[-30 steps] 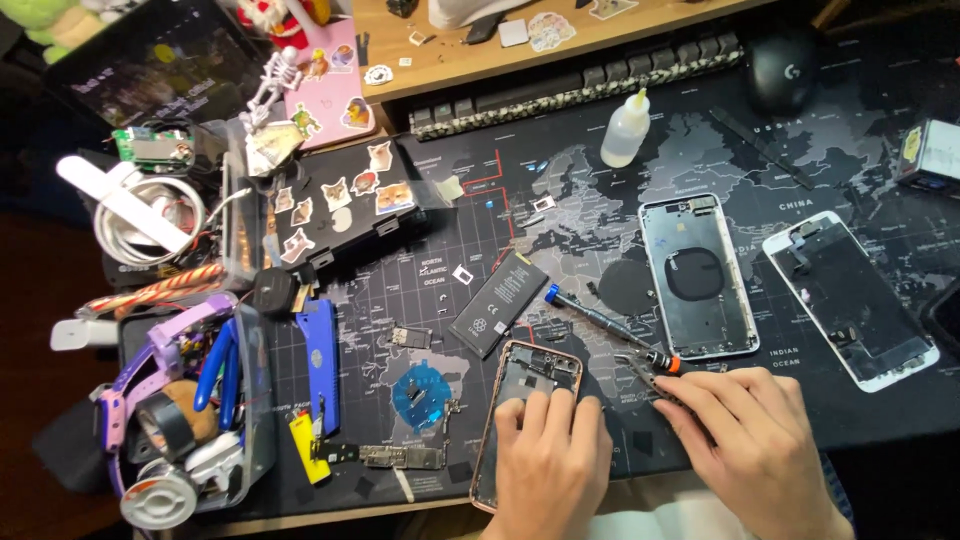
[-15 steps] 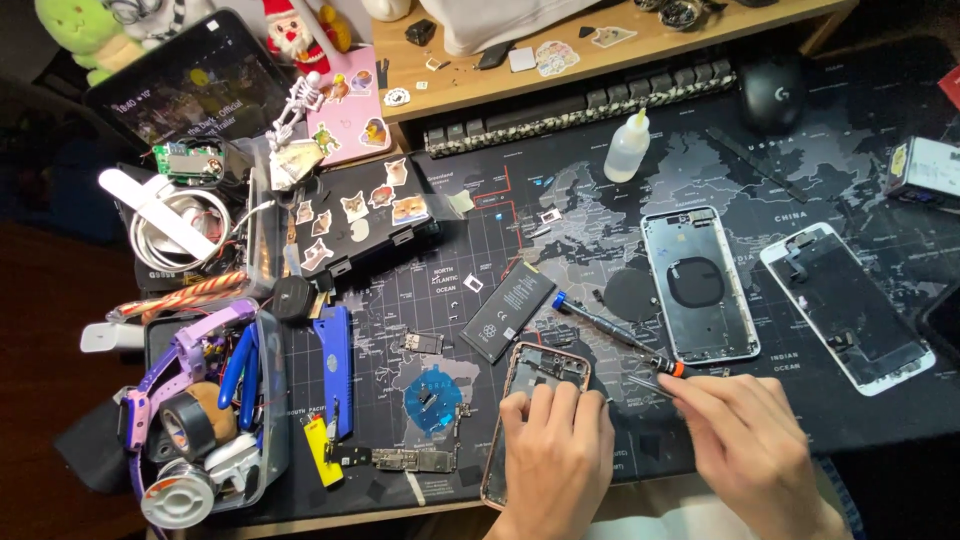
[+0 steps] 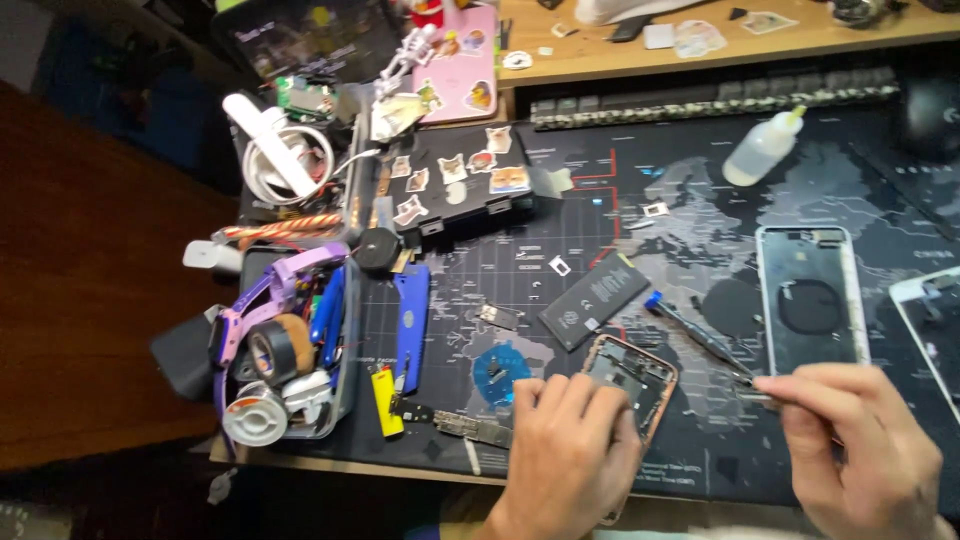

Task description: Securing internal brackets and components inside a smartphone using tweezers and a screwdriver.

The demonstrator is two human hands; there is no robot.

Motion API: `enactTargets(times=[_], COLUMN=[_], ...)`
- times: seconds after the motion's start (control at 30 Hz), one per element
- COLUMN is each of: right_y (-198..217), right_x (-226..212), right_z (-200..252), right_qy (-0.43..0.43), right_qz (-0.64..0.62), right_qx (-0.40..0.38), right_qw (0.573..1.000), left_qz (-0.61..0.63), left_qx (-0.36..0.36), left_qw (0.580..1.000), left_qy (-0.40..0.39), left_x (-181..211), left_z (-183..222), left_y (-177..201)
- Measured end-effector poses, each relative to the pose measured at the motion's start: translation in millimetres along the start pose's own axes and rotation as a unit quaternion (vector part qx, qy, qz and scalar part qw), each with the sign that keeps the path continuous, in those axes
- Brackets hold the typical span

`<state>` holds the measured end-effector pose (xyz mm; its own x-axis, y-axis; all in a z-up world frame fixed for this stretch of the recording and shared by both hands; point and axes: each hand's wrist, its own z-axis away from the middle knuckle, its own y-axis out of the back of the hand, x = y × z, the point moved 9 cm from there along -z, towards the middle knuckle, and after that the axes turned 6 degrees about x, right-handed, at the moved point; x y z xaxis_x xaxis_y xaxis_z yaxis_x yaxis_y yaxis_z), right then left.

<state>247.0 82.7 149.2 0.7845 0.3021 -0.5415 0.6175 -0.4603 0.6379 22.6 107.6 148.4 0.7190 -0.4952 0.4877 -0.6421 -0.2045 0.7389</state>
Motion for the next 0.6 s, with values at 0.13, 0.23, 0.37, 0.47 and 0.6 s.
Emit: enactTargets(times=[0.13, 0.23, 0.37, 0.47, 0.6], right_y=[-28, -57, -98, -129, -175], right_x=[-18, -38, -42, -42, -43], right_z=[-41, -70, -91, -102, -112], right_qy=[0.096, 0.141, 0.148, 0.174, 0.155], right_qz=[0.014, -0.015, -0.024, 0.037, 0.024], right_qx=[-0.082, -0.129, -0.181, -0.207, -0.274], right_qw=[0.992, 0.981, 0.972, 0.962, 0.949], left_qz=[0.009, 0.005, 0.001, -0.029, -0.070], left_qx=[0.010, 0.031, 0.042, 0.063, 0.120], left_qw=[0.999, 0.998, 0.996, 0.994, 0.983], left_qy=[0.049, 0.060, 0.076, 0.083, 0.120], left_x=[-30, -43, -59, -75, -97], left_z=[-2, -3, -7, -8, -6], left_y=[20, 33, 47, 55, 73])
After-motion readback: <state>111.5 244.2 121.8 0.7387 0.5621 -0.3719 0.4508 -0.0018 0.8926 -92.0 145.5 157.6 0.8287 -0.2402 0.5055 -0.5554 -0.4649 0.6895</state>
